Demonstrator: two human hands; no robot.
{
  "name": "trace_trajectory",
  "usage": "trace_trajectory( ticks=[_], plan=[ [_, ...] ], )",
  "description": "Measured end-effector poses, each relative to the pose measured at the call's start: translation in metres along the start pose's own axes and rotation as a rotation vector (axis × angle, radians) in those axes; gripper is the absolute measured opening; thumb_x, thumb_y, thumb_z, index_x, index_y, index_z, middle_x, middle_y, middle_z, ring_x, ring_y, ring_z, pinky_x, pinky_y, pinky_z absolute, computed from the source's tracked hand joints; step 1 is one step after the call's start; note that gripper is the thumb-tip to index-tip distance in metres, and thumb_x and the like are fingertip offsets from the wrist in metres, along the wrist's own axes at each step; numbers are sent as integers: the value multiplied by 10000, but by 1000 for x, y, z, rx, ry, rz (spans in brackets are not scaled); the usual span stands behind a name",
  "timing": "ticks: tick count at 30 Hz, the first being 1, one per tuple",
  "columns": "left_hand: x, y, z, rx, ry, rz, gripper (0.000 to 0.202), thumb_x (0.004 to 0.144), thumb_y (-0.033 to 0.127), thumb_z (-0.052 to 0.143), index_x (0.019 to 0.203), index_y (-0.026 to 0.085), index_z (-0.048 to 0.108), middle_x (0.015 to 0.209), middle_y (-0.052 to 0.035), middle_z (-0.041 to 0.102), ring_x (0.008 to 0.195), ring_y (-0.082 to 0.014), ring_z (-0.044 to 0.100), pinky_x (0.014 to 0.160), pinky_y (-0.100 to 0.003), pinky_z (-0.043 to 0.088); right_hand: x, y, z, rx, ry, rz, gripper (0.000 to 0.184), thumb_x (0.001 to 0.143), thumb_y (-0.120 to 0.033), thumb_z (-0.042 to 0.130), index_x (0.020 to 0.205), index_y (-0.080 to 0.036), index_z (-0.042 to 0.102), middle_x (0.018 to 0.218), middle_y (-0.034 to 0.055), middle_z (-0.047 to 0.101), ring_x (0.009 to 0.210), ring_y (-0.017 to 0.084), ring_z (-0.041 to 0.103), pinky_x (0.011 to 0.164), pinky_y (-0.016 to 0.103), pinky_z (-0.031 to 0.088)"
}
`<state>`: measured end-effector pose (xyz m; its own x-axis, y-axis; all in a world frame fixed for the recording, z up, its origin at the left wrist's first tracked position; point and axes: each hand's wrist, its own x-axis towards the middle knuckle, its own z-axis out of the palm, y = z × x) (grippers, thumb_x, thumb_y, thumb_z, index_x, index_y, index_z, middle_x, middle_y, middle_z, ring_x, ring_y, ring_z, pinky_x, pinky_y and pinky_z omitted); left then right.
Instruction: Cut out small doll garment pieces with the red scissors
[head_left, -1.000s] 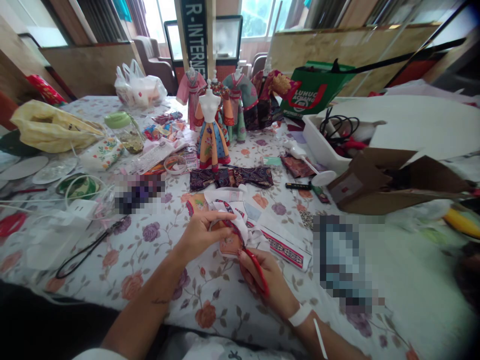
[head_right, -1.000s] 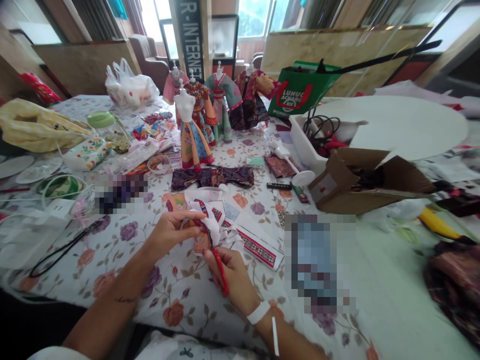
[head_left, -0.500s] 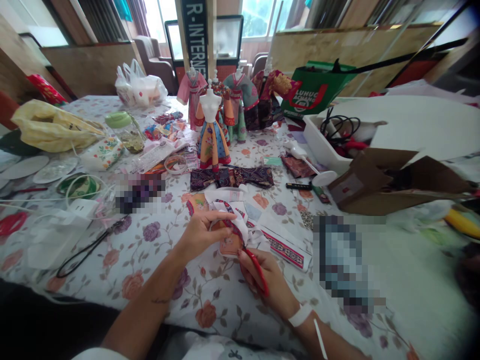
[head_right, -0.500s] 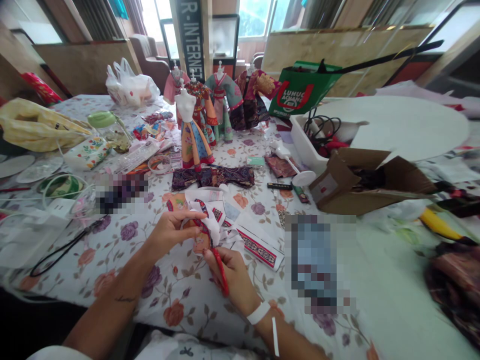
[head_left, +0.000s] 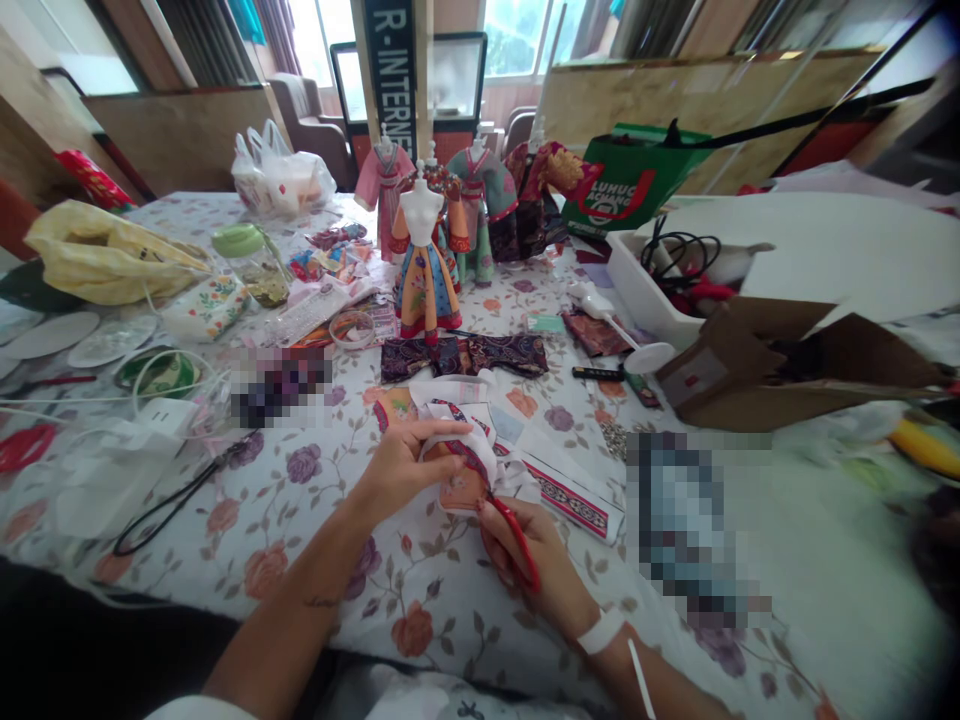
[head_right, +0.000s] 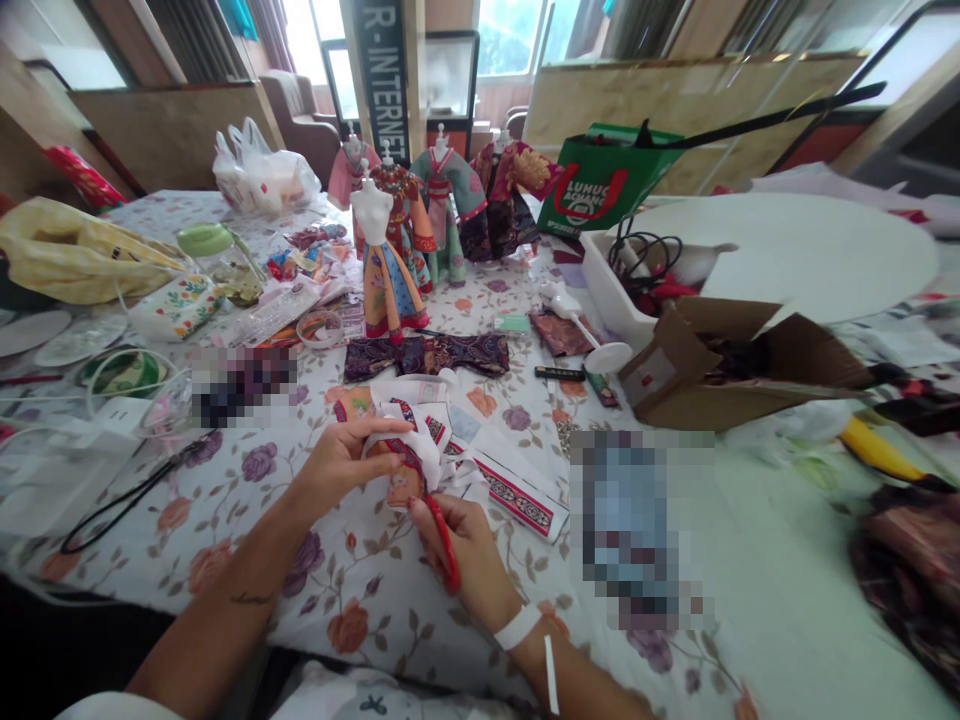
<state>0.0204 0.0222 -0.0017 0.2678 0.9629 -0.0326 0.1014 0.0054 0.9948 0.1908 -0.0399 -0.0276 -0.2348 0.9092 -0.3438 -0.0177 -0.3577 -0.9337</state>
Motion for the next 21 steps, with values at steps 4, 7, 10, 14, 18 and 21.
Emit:
trace_trajectory(
  ticks=[4,7,10,14,18,21],
  plan=[
    [0,3,1,-5,7,-6,340,709,178,712,1048,161,712,1011,-64,714,791,-152,610,673,-214,468,0,-1,0,3,-7,3,505,812,-582,552,520,-194,414,369,-73,392,294,48,318,306,179,237],
    [0,2,1,-19,-3,-10,345,718,197,712,1062,169,707,1047,-69,710,860,-175,621,709,-224,478,0,0,0,2,-4,0,508,811,-584,551,516,-194,413,366,-74,388,292,47,315,300,179,229],
    [0,0,1,-23,-11,-10,352,721,207,714,1071,175,703,1053,-69,711,881,-186,627,723,-232,486,0,0,-1,4,-10,-2,507,807,-590,552,522,-194,416,373,-76,383,293,47,309,299,180,224],
    [0,0,1,-35,-20,-9,355,717,195,715,1070,162,701,1059,-75,713,897,-191,634,739,-236,494,1,-3,-1,-9,-13,1,513,800,-600,553,518,-194,417,371,-77,376,295,47,302,301,184,219],
    [0,1,2,-42,-18,4,330,718,182,709,1047,155,709,1067,-79,713,935,-203,633,764,-243,499,0,-4,1,-21,-10,0,516,799,-601,553,514,-193,415,375,-73,379,303,50,309,307,186,220],
    [0,2,2,-35,-15,3,323,719,183,708,1042,159,712,1068,-77,713,929,-201,634,761,-242,499,0,-2,1,-17,-12,-9,511,805,-597,552,522,-193,414,380,-74,381,305,50,308,308,186,210]
  ],
)
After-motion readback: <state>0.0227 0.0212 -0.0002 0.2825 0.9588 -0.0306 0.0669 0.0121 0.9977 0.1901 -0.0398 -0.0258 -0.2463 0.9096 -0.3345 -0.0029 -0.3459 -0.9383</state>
